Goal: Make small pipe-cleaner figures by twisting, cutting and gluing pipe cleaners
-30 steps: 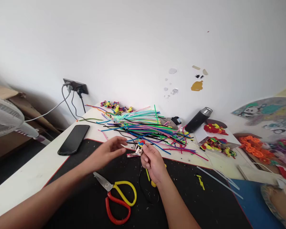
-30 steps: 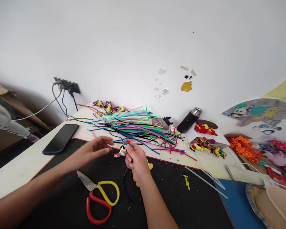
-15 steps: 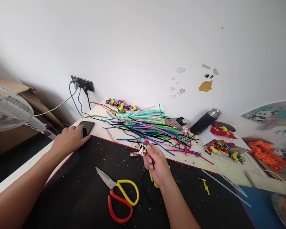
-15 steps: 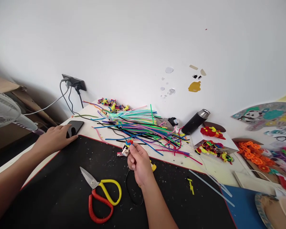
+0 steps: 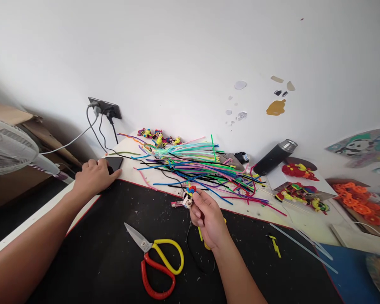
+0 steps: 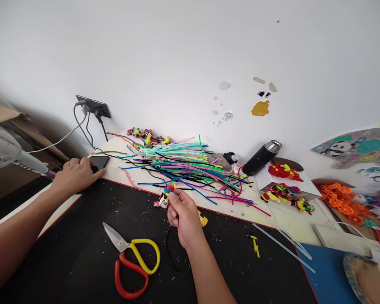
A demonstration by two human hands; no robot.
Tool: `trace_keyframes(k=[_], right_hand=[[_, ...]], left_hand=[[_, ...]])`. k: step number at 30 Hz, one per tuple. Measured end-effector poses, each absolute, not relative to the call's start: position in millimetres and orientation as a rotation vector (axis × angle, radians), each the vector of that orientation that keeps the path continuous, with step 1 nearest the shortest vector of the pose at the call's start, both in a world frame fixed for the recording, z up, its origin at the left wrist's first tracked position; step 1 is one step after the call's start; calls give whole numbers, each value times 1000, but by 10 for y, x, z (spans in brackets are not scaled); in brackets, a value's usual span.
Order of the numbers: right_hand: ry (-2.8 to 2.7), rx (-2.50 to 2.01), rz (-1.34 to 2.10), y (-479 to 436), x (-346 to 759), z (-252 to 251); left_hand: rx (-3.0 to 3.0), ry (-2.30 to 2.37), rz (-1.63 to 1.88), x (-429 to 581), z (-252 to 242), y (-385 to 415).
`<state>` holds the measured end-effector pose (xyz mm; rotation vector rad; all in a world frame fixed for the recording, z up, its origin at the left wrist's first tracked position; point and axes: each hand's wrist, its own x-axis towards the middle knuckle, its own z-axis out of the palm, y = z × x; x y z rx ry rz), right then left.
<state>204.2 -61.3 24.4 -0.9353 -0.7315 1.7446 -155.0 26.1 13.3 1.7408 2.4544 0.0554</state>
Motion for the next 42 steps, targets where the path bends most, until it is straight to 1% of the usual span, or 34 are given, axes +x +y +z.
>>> trace_keyframes(k=[12,17,19,23,28,35,39,42], right_hand=[[-740,-1004,1728,-607,2032,213],[-730,-1035,1722,-611,2040,202],[-728,-1040,1729,-614,2036,203],[-735,-1043,1751,-625,2017,195],[-740,-1060,1746,-629,2002,173],[-742,-1072,1736,-613,1996,144],[-740,-1070,1747,-614,2004,150],[-737,-1069,1741,-609,2008,156]], left_hand=[[1732,2505,151,-1568,-14,306],[1787,2426,233,-1791,114,136],[1818,2376,347,-1900,199,26],[1675,2414,652,-2006,277,-180],[1516,2403,822,-1960,183,-292],[1502,2355,812,-1955,130,-285],[1623,2337,773,-1911,64,-307],[1767,2334,667,-1831,-37,-361]])
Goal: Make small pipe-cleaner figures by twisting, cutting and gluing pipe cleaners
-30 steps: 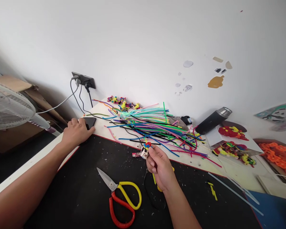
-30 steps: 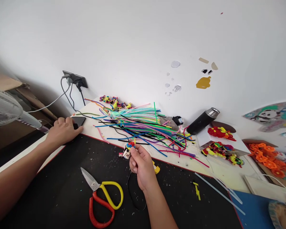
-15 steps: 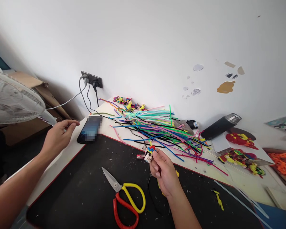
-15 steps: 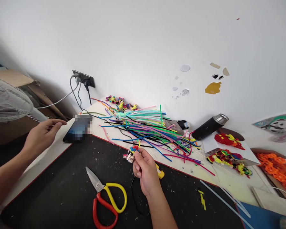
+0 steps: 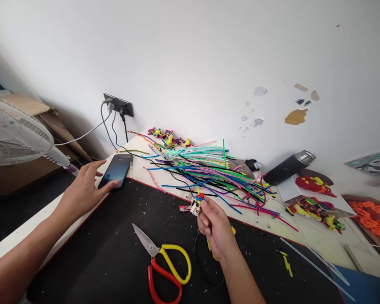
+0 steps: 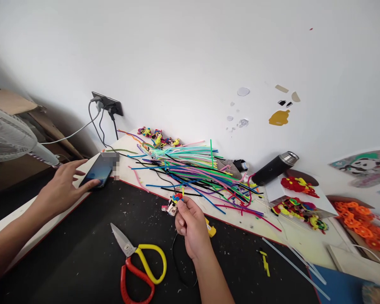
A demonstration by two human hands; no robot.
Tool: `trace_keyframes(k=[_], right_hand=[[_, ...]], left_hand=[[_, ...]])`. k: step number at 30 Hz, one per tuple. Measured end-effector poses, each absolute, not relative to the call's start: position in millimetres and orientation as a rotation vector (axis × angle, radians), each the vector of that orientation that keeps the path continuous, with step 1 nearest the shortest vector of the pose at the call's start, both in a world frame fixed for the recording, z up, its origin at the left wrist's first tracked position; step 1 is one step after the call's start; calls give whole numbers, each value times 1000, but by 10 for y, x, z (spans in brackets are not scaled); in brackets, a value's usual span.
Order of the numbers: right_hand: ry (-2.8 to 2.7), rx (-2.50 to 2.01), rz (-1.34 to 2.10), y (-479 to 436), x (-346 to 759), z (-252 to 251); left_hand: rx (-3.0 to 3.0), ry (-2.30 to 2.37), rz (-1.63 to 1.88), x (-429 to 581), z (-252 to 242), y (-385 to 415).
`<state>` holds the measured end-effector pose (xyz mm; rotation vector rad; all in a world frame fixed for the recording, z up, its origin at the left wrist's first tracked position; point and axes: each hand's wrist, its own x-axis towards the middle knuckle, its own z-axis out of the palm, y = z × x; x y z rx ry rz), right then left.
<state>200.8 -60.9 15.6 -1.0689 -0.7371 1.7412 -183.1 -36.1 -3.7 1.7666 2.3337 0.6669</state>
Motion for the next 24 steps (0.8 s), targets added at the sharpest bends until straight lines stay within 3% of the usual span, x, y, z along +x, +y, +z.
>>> trace_keyframes(k=[7,14,18,21,24], right_hand=[[-789,-1063,1730,-622,1967,137],[-789,-1054,1752,-641,1949,162],[-786,-1026,1757,-647,1946,191],[-790,-1009,1764,-645,1949,188],[-787,-1004,1773,-643,1952,180]], left_hand=[[2002,2397,337,-1721,-135,-409],[1983,2424,313,-1706,-55,-383],[2006,2497,537,-1614,-6,-410],[2065,2197,813,-1421,69,-403],[1855,1771,743,-1084,191,-391]])
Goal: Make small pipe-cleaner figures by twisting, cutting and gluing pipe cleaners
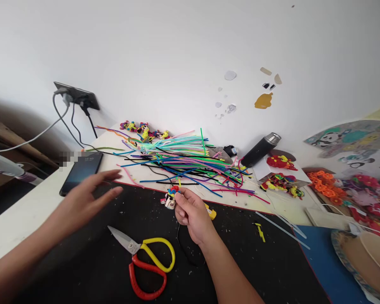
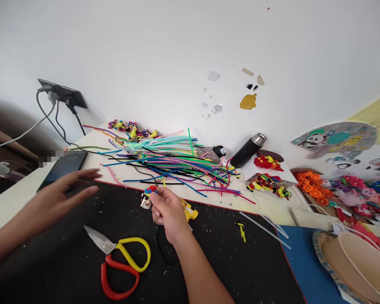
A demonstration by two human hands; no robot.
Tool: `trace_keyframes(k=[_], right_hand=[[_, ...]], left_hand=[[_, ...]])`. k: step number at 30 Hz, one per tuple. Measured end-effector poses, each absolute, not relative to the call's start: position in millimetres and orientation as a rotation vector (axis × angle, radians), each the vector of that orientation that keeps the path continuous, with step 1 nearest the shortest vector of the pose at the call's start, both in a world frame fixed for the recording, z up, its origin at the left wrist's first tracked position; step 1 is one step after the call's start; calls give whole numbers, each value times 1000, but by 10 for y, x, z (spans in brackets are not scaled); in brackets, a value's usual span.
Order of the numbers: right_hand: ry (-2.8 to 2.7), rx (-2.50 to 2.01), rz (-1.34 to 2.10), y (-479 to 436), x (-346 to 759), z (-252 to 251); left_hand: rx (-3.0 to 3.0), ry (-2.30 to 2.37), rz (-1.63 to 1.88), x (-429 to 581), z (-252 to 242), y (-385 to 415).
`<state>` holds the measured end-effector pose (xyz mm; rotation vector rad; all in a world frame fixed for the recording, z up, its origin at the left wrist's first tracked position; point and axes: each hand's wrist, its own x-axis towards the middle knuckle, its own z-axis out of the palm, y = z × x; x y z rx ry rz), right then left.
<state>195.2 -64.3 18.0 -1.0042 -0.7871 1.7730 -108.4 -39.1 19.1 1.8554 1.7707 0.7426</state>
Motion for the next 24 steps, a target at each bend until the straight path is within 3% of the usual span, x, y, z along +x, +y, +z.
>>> trace_keyframes(k=[3,9,24], right_hand=[[-793,-1006,1762,-637,1959,179],[-784,-983,1733,-605,1988,179],[-760,-952,1771,-603,1984,214]], left_hand=[[1843,1407,677,-685,320,-372],[2368,914,673,-149,399,-212],[2449,842,697,-97,330,-194]])
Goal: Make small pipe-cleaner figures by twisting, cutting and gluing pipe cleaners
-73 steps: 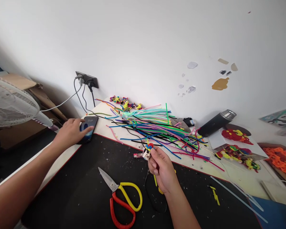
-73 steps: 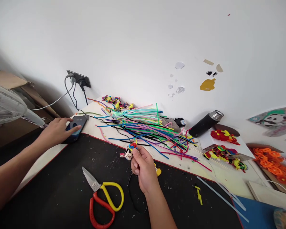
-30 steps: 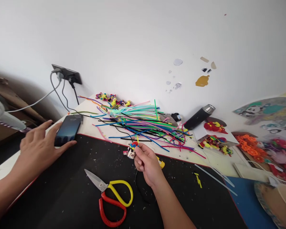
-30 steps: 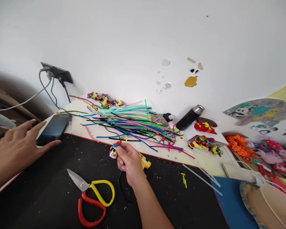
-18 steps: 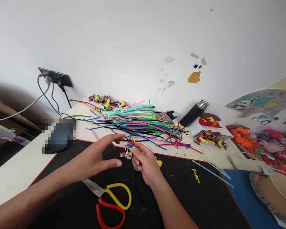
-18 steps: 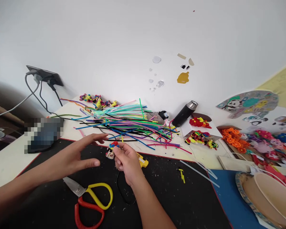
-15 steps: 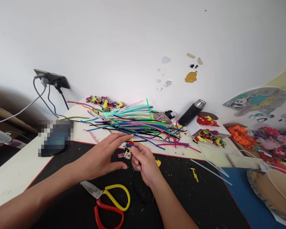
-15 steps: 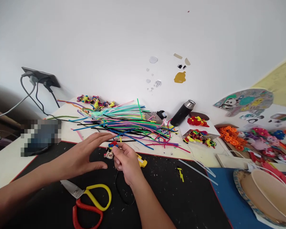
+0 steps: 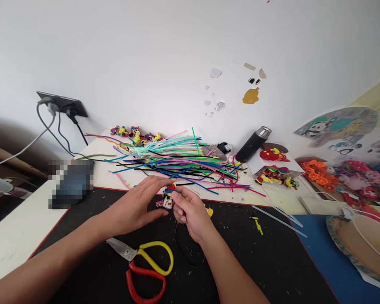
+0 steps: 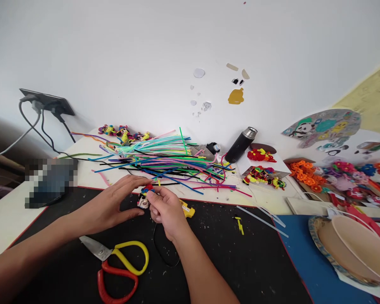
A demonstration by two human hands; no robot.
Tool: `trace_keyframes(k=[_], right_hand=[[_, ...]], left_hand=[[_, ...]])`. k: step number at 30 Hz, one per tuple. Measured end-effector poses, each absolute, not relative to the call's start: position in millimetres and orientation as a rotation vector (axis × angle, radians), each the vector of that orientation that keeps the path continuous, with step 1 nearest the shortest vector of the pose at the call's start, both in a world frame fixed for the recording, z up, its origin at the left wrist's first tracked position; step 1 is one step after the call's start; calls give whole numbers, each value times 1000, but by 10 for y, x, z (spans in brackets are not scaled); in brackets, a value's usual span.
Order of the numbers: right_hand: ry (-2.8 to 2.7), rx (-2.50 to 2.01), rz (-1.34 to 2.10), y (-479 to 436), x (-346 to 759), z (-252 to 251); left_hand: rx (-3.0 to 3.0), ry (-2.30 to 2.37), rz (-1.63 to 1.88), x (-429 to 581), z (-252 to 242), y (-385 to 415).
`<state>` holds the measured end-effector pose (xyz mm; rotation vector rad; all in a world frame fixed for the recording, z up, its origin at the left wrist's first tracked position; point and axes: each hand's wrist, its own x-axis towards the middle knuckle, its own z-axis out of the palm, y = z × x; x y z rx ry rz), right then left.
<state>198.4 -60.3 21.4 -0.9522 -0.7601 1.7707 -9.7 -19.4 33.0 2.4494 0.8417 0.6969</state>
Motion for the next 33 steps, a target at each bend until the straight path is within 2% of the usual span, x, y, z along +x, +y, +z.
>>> trace_keyframes(k=[33], right_hand=[[-790,-935,1728,-599,1975,189]], left_hand=[[2579,826,805,-53,265,-193]])
